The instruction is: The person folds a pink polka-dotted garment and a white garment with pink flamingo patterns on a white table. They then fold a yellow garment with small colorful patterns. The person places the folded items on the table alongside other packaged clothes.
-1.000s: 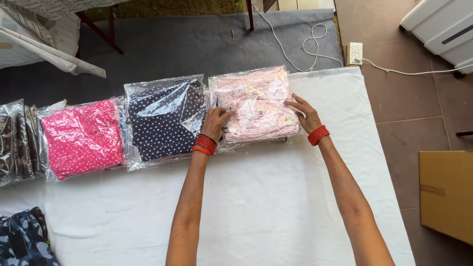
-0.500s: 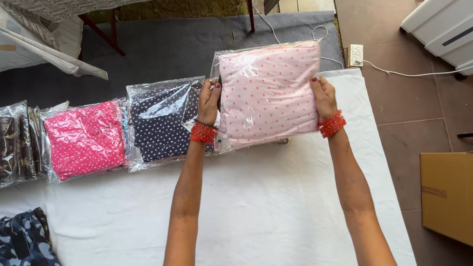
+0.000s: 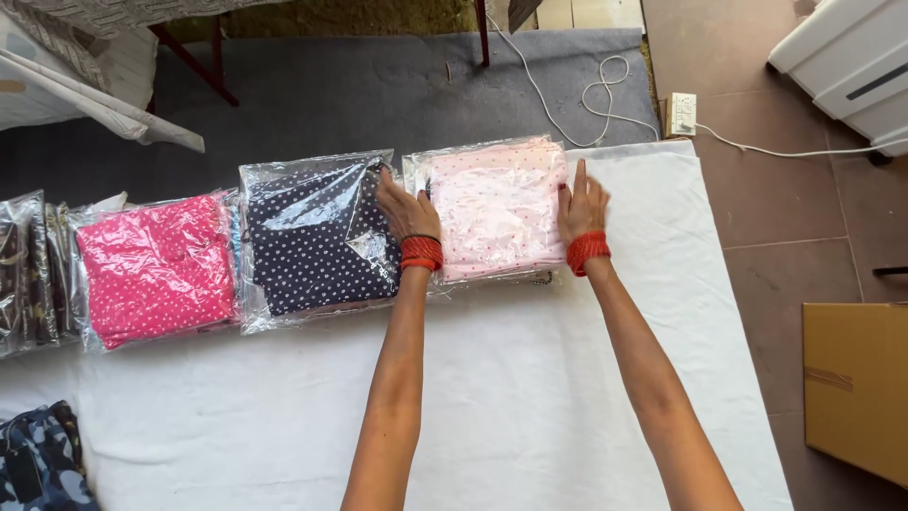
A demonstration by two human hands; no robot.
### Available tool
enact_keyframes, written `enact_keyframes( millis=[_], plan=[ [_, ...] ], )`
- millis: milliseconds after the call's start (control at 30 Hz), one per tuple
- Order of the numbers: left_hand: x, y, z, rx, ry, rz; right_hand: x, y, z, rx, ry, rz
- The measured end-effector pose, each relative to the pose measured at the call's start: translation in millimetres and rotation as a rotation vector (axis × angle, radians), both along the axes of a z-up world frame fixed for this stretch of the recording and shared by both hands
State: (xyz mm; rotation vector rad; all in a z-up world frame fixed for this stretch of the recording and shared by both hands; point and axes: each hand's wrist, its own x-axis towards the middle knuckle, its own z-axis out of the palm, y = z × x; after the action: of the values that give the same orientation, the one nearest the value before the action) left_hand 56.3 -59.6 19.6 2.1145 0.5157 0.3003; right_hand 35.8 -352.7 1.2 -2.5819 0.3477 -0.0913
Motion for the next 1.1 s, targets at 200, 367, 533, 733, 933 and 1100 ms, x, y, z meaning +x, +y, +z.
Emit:
enact_keyframes(
  millis=[200,367,533,733,933,1100],
  plan=[
    [-34,-22,12,0.755,-0.123,-0.34,-12,21,19,-0.208,-0.061,0.25],
    [-31,-19,4,0.67,0.426,-0.551,-11,27,26,-0.175,0.133,0.295],
    [-19,-4,-13,0.609,0.339,-0.52,-2,31,14,-0.167,0.152,0.353],
    [-70,34,-15,0.559,0.309,-0.583,-30,18,13,-0.104,0.047,0.296],
    [-250,113,-25,0.586,0.0,-0.566,-165,11,-5,0.508,-0.039,-0.162],
    [-420,227,19,0.754,0.077,-0.202,-326,18,-54,-0.378,-0.032,0.324]
  ],
)
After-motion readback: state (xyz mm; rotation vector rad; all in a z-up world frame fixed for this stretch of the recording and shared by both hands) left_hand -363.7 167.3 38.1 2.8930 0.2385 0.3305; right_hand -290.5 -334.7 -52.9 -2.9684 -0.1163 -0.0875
